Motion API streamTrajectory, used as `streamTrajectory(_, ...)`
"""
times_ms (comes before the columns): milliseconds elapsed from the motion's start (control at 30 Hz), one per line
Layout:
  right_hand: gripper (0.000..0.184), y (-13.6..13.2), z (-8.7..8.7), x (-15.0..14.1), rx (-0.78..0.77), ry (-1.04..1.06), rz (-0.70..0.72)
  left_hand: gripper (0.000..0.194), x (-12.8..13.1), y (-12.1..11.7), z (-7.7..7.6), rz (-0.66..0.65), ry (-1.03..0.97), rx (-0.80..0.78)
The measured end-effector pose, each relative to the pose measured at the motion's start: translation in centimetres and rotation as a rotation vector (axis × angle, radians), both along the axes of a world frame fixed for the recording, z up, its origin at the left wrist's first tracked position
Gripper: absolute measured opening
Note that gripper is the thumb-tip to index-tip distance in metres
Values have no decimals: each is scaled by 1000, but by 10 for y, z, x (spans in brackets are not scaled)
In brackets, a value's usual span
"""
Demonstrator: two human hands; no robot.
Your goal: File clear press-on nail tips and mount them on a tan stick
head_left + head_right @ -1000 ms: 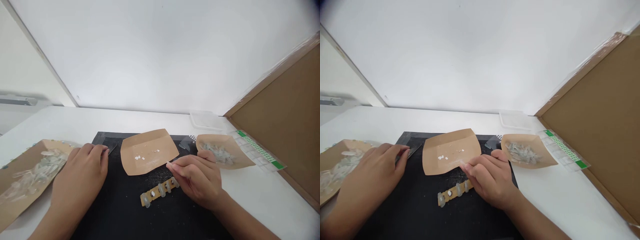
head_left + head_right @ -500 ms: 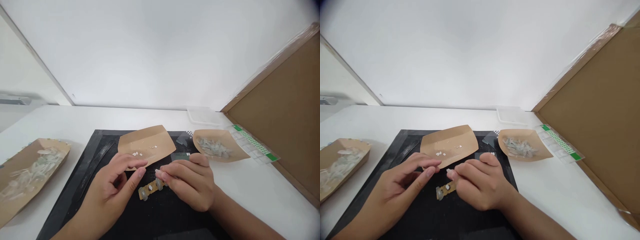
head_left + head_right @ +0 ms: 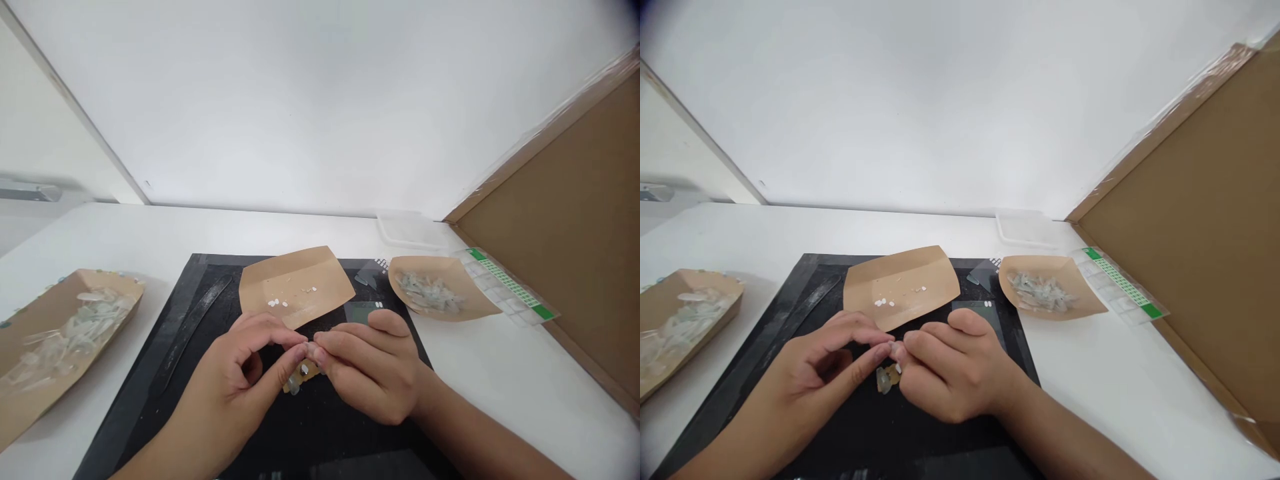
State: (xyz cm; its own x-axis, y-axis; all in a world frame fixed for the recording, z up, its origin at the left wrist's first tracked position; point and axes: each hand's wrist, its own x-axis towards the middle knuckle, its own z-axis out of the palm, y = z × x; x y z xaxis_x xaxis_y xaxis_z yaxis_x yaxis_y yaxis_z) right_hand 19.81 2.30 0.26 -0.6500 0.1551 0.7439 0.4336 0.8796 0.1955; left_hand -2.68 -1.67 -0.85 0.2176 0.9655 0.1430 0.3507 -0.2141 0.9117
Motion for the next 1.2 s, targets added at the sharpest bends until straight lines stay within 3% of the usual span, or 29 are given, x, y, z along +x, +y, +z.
streamTrajectory(200,27,0,-4,-1,-7,-1,21,16,-1,1,3,22,-49,-65)
streamTrajectory(433,27,-1,-7,-4,-39,-44,34,18,-5,0,6,-21,76,37)
streamTrajectory(667,28,1,-7,-5,-45,-22,56,22,-6,0,10,-76,71,45)
streamTrajectory(1200,28,3,-5,-4,-105,-16,81,19,-2,-4,7,-39,94,62)
